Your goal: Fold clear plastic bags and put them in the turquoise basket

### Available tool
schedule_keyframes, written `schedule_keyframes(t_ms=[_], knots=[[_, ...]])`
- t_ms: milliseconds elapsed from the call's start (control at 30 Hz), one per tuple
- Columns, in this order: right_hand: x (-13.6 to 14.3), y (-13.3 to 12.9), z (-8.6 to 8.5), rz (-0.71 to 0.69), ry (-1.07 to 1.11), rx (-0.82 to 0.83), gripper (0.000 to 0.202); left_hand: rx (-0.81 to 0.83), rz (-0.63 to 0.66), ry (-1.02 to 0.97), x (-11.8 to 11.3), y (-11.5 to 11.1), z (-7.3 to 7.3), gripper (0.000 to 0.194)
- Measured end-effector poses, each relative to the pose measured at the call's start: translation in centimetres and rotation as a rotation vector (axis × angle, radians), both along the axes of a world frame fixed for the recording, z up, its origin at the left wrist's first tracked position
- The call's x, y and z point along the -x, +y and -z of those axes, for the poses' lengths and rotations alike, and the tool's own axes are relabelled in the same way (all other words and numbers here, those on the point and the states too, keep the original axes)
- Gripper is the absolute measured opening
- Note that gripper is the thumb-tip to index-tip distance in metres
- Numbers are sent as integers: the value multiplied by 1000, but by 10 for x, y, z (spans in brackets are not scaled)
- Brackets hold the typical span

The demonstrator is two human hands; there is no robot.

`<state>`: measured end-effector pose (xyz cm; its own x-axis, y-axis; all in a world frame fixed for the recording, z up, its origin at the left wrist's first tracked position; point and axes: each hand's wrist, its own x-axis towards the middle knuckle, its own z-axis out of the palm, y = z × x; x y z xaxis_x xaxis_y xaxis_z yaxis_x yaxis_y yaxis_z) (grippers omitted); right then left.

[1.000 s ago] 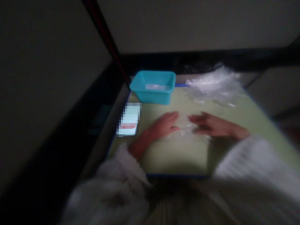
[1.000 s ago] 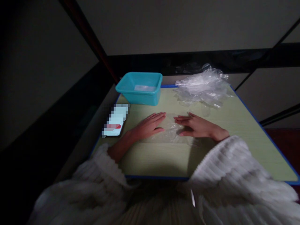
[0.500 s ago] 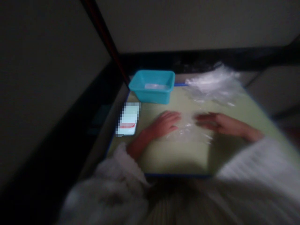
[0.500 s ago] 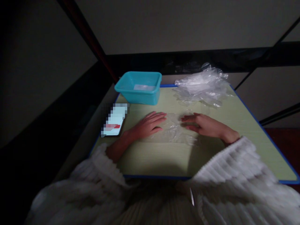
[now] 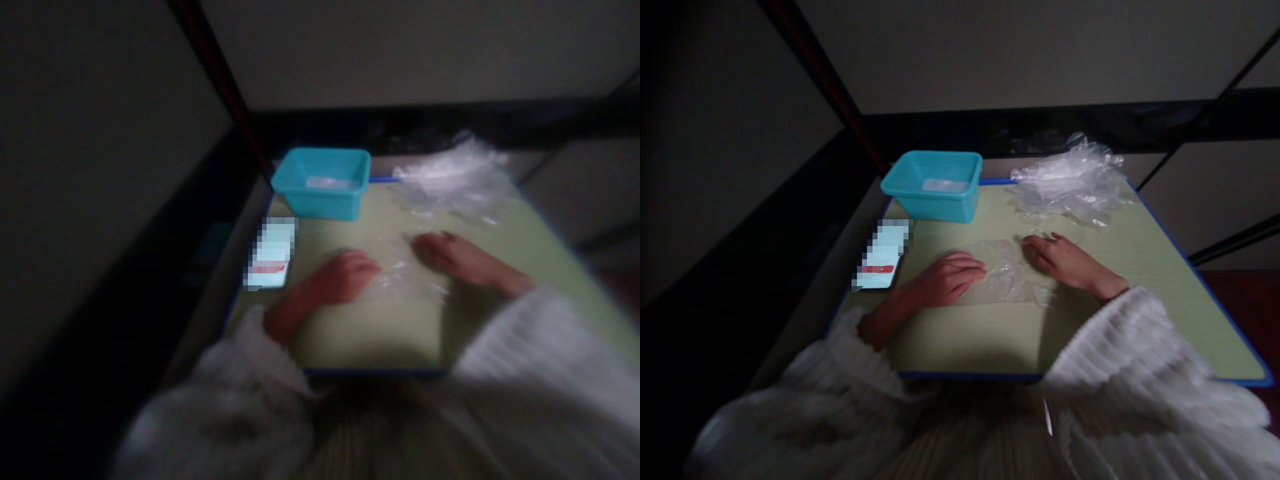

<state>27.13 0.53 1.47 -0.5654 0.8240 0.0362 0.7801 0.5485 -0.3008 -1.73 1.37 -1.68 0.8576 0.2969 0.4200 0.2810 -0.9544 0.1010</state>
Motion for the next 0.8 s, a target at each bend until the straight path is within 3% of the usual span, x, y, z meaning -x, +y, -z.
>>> schedule_keyframes(t_ms=[333, 567, 800], knots=[[0, 5, 14, -15, -6, -20, 43, 30, 33, -37, -6, -11, -10, 26], [9, 5, 11, -47, -11, -40, 44, 16, 41, 5, -7, -13, -12, 26], [-10, 3, -3, -53, -23, -99, 38, -21, -63, 29, 2, -3, -11, 24]])
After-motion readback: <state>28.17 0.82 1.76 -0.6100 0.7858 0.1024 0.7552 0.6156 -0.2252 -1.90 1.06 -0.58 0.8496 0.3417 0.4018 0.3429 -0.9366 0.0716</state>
